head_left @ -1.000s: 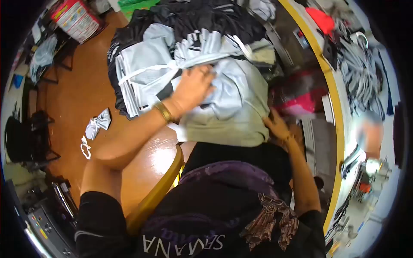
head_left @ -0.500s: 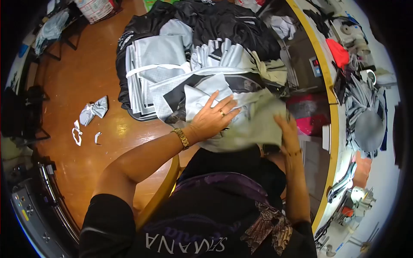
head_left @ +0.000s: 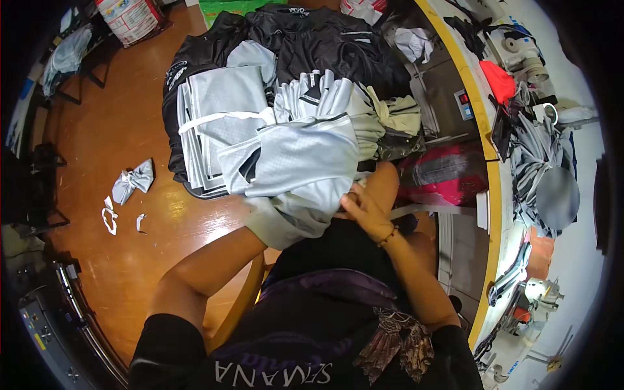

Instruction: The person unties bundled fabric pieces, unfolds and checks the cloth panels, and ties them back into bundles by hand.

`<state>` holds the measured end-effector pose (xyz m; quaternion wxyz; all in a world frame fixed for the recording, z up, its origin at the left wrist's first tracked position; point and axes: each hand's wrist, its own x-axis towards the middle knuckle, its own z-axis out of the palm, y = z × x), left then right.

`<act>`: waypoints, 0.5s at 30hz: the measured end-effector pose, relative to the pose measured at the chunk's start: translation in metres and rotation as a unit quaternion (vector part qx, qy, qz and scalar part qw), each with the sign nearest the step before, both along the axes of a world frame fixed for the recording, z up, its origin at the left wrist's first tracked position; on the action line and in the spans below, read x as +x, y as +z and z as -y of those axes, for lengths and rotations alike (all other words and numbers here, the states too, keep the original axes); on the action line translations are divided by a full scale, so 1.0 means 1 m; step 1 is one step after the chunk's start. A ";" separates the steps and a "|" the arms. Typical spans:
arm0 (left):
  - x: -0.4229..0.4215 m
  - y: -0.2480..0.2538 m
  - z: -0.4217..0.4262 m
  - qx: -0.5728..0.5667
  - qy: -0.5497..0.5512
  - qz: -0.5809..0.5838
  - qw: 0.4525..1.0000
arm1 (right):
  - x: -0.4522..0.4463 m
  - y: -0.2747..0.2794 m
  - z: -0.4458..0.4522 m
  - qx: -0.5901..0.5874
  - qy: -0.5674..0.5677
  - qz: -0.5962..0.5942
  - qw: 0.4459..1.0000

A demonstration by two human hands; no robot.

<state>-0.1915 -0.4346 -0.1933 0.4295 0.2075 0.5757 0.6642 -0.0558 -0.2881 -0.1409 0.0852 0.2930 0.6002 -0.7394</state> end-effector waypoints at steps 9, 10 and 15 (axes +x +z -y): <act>0.026 -0.019 0.033 0.064 0.086 0.456 0.884 | -0.041 0.029 0.035 -0.230 -0.189 -0.083 0.951; 0.024 -0.020 0.042 0.056 0.089 0.467 0.878 | -0.043 0.036 0.033 -0.210 -0.168 -0.088 0.959; -0.022 -0.011 0.101 -0.031 0.128 0.285 0.949 | -0.058 0.054 0.006 -0.007 -0.093 -0.114 0.989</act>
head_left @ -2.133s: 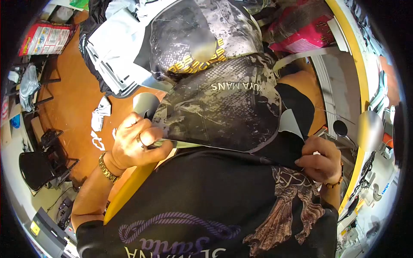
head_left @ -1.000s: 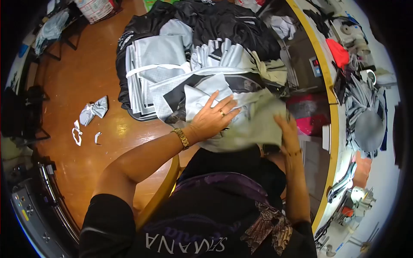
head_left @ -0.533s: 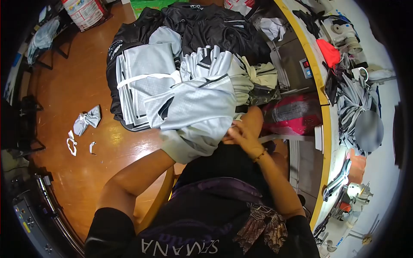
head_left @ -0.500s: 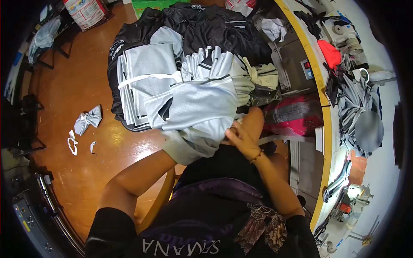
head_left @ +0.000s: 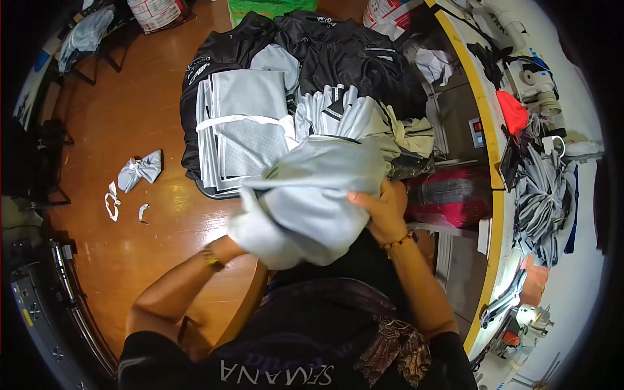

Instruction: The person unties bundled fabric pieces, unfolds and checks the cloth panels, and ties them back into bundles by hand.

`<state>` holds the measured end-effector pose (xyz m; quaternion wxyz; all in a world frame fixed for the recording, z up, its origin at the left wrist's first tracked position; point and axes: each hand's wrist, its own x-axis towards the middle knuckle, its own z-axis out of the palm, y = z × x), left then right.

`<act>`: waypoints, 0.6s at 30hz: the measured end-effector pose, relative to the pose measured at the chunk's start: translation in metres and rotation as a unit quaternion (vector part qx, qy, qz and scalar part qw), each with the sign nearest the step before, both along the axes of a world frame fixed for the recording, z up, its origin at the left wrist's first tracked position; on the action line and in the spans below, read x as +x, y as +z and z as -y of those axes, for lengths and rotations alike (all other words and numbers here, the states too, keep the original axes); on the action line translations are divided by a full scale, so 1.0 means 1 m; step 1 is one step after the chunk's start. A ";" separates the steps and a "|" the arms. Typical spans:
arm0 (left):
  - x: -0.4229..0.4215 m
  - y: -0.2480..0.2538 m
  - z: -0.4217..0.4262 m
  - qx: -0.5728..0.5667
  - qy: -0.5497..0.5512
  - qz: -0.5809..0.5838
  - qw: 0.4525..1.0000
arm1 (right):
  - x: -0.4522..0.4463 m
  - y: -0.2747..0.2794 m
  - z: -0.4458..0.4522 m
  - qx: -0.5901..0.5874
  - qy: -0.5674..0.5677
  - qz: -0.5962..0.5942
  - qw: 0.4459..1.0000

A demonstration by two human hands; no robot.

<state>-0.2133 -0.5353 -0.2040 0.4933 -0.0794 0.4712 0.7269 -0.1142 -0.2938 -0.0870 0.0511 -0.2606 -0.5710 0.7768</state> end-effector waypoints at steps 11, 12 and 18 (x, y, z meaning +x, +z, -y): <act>-0.026 0.114 -0.013 0.079 0.107 0.112 0.985 | -0.054 0.032 0.083 0.462 0.286 -0.145 0.827; -0.031 0.110 -0.009 0.155 0.069 0.167 0.971 | -0.054 0.043 0.067 0.362 0.309 -0.083 0.876; -0.034 0.133 -0.023 0.185 0.029 0.162 0.969 | -0.038 0.012 0.035 0.025 0.244 -0.125 0.961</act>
